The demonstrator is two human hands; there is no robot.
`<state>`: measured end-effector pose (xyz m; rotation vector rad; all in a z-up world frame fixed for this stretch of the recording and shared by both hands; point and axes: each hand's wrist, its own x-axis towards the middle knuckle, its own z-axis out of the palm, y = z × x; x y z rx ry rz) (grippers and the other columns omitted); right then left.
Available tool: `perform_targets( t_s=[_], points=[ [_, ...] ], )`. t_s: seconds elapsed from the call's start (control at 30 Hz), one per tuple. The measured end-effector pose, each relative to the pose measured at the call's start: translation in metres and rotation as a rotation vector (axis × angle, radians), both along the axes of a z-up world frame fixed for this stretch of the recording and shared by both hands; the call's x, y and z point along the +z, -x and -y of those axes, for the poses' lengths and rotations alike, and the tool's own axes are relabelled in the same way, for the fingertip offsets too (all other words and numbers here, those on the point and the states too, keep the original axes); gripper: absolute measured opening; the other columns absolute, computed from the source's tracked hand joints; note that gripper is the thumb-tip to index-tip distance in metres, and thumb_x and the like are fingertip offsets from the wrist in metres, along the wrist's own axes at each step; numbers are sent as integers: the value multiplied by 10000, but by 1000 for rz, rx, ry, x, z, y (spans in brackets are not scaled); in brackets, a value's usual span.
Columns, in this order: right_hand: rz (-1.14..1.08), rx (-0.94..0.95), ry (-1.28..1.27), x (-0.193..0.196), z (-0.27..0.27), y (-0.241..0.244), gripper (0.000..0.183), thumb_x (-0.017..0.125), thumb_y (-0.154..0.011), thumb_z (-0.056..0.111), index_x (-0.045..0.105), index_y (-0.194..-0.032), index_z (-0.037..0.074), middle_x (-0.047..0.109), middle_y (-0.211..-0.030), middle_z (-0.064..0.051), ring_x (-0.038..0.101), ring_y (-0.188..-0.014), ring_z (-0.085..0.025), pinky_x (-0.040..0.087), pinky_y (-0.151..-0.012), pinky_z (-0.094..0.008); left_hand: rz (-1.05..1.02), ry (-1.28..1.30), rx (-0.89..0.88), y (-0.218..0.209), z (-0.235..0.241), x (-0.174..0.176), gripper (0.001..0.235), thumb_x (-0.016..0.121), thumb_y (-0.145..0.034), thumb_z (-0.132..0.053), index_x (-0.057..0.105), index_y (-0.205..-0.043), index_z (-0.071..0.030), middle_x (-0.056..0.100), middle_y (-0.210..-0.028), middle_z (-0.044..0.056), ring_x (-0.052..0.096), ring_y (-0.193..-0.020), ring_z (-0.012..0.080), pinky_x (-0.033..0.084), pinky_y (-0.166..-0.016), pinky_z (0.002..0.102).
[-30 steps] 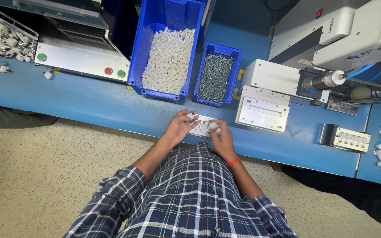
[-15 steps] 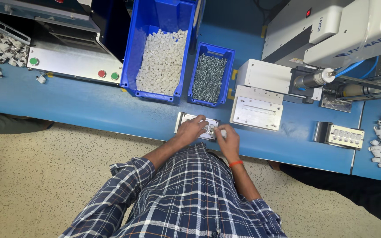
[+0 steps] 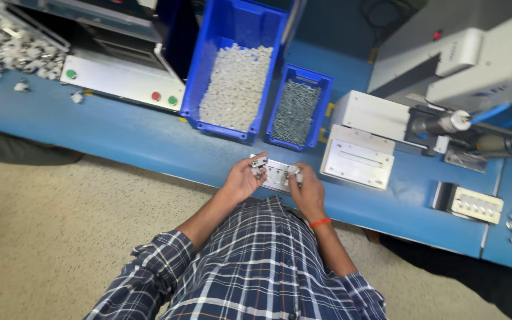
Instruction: The person assembles small electrical components by hand. They pick white plastic pieces and metal pins from blue bins, insert them into a white rectangular housing, and place the completed units on the table. The process is repeated multiple times.
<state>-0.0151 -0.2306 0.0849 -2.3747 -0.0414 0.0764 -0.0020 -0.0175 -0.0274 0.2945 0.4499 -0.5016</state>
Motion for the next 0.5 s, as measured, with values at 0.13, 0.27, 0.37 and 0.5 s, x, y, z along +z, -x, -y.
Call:
perform_targets(
  t_s=[0.13,0.27,0.37,0.5],
  points=[
    [147,54,-278,33,-36,-14,253,653,-966,156,602,-1178,27,653,-1033,-170,675,-862,-328,546,-713,-440,-59,95,55,4,-10,21,393,555,-944,-225,600,-1266,-5,665,-1043,118,691,-942,274,594,-907,449],
    [465,411,-148,42,-91,-38,264,679,-957,128,603,-1178,6,612,-1116,-197,611,-1020,-371,505,-880,-479,4,261,126,-4,-13,30,316,553,-1040,-290,631,-1218,-41,700,-1167,125,665,-1100,290,523,-1001,477],
    [520,583,-14,39,-131,-46,331,672,-899,120,605,-1195,-10,621,-1222,-207,586,-1121,-401,460,-973,-519,13,320,232,-14,-23,18,427,503,-1011,-360,688,-1217,-35,709,-1241,115,655,-1177,274,501,-1069,428],
    [538,745,-15,36,-157,-47,421,693,-890,199,586,-1252,11,589,-1329,-221,555,-1240,-414,396,-1106,-545,-76,283,331,-20,-46,-14,355,546,-1018,-361,709,-1140,-71,739,-1146,122,688,-1095,293,540,-1014,461]
  ],
)
